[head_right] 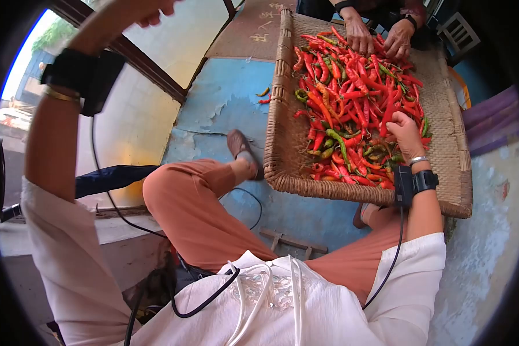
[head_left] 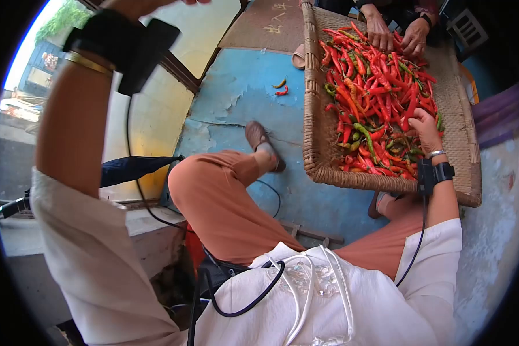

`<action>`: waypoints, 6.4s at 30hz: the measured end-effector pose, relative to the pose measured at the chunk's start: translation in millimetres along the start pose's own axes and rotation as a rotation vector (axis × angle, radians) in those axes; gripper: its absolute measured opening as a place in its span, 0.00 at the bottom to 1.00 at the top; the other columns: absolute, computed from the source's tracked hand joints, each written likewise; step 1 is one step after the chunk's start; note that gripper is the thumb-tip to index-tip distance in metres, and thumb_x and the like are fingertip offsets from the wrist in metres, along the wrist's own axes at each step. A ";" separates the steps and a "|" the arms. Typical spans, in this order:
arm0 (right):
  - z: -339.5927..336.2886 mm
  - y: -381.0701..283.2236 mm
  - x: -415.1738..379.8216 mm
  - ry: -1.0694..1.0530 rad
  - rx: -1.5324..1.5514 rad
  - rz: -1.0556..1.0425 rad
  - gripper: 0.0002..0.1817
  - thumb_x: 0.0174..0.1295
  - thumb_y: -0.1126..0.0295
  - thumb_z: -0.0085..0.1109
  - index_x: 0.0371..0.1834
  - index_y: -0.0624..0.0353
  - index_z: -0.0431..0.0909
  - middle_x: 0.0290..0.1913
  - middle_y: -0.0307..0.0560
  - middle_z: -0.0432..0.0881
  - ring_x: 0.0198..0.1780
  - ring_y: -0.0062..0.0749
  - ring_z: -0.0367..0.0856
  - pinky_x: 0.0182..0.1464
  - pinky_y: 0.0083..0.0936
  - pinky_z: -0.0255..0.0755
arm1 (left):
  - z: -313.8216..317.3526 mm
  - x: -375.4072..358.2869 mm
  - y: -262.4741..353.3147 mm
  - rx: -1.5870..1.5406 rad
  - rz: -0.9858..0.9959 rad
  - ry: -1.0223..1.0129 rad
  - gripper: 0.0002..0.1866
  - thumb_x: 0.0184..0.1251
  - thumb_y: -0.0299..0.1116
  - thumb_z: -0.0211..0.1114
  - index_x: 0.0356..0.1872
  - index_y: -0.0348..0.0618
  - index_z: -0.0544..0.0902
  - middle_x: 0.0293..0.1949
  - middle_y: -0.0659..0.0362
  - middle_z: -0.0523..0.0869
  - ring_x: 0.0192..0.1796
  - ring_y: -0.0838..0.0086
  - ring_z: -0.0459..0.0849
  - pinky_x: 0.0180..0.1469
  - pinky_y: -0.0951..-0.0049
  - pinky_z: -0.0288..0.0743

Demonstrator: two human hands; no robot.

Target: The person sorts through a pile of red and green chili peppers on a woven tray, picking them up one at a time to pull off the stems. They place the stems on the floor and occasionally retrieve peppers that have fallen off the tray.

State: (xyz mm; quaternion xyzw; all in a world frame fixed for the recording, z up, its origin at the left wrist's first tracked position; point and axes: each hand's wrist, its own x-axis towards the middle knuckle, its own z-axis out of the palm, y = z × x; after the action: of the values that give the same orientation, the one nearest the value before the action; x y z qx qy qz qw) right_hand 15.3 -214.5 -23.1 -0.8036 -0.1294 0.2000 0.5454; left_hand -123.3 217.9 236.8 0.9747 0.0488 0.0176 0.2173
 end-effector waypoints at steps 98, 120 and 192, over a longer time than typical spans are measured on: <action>73.2 -51.8 -82.2 -0.064 0.063 -0.035 0.03 0.49 0.80 0.53 0.23 0.63 0.70 0.18 0.36 0.73 0.16 0.16 0.71 0.18 0.14 0.65 | 259.9 -47.5 67.1 -0.403 0.427 -0.060 0.09 0.51 0.31 0.60 0.32 0.39 0.78 0.27 0.49 0.79 0.31 0.55 0.78 0.34 0.62 0.71; 100.7 -60.8 -26.3 -0.366 -0.895 -0.390 0.22 0.38 0.69 0.66 0.42 0.51 0.73 0.38 0.49 0.70 0.45 0.46 0.72 0.46 0.37 0.68 | 262.0 -56.4 66.5 -0.339 0.412 -0.082 0.08 0.52 0.33 0.58 0.30 0.39 0.79 0.26 0.50 0.80 0.32 0.56 0.78 0.36 0.60 0.71; 22.3 -48.2 -26.0 -0.164 0.123 0.072 0.07 0.53 0.72 0.55 0.34 0.62 0.76 0.18 0.37 0.74 0.15 0.20 0.71 0.19 0.16 0.68 | 290.1 12.9 73.4 -1.129 -0.107 -0.449 0.07 0.65 0.34 0.54 0.34 0.42 0.75 0.24 0.67 0.78 0.25 0.86 0.74 0.26 0.86 0.67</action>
State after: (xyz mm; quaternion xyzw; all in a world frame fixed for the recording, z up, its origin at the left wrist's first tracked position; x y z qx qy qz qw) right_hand -17.6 -189.2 19.1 -0.7537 -0.1323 0.2920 0.5737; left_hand -87.9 30.7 5.7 0.6852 0.0336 -0.1763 0.7059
